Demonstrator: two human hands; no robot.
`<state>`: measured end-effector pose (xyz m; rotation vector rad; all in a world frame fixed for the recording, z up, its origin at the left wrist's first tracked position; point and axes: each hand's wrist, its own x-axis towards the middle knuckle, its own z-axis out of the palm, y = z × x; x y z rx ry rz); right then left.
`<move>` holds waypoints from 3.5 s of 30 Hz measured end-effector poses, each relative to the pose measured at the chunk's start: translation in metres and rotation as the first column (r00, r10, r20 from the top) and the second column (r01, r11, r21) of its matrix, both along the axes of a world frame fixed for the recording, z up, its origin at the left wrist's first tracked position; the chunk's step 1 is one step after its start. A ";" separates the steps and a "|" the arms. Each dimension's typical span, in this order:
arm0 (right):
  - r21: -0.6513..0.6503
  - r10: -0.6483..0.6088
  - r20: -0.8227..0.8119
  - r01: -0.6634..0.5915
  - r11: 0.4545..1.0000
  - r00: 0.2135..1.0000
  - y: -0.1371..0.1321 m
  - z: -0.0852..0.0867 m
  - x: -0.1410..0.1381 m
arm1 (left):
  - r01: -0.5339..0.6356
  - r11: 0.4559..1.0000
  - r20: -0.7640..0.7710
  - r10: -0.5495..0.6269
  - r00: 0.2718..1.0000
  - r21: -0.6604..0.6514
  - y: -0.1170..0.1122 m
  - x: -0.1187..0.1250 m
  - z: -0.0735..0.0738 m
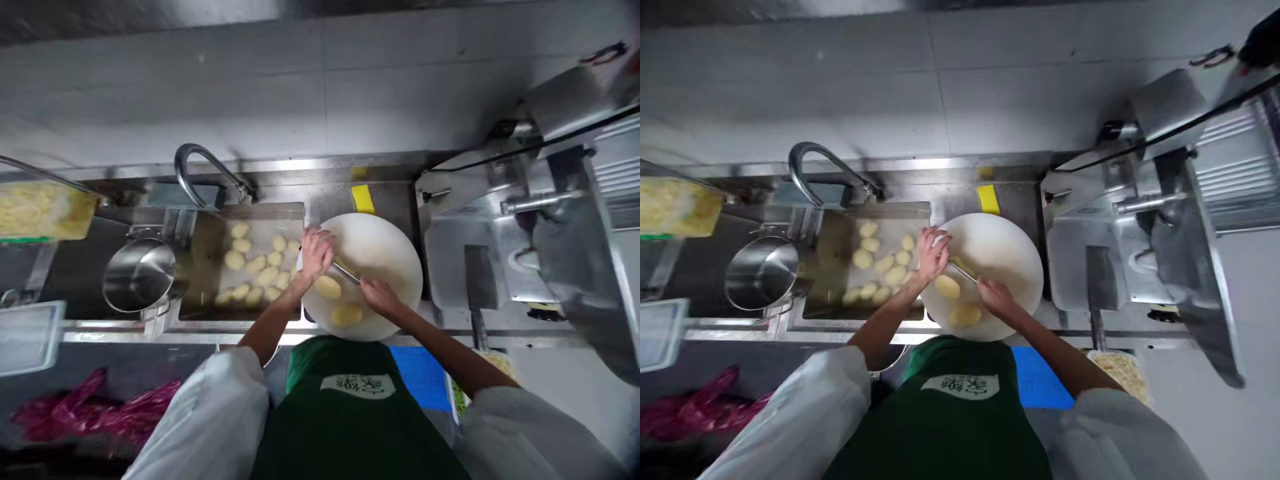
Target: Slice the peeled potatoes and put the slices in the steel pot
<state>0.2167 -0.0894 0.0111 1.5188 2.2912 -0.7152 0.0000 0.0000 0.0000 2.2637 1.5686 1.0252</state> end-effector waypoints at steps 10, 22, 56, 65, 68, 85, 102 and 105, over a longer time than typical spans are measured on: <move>-0.090 -0.142 -0.114 0.132 0.987 0.983 0.035 0.006 0.034 | 0.191 0.828 -0.017 -0.236 0.972 -0.528 -0.082 -0.026 -0.025; -0.003 -0.169 0.104 0.170 0.985 0.980 -0.034 0.026 0.050 | 0.267 0.920 0.013 -0.275 0.961 -0.287 -0.099 -0.019 -0.045; -0.029 -0.265 0.024 0.266 0.964 0.964 -0.070 0.023 0.071 | -0.310 0.917 -0.034 0.312 0.949 -0.251 -0.048 -0.016 -0.031; -0.067 -0.342 0.096 0.349 0.935 0.935 -0.089 0.024 0.074 | -0.056 0.938 -0.271 -0.042 0.962 -0.342 -0.101 0.034 -0.036; -0.054 -0.354 0.076 0.359 0.932 0.932 -0.101 0.025 0.090 | -0.153 0.888 -0.286 0.025 0.958 -0.433 -0.096 0.041 -0.039; -0.062 -0.316 0.027 0.317 0.946 0.948 -0.140 0.020 0.083 | 0.034 0.932 0.129 0.013 0.992 -0.360 -0.142 0.060 -0.044; -0.071 -0.079 0.048 0.082 0.994 0.996 -0.121 0.034 0.088 | 0.116 0.940 0.087 -0.093 0.992 -0.319 -0.143 0.067 -0.047; -0.104 -0.079 0.018 0.081 0.991 0.997 -0.111 0.026 0.077 | 0.115 0.941 0.126 -0.078 0.989 -0.318 -0.143 0.066 -0.048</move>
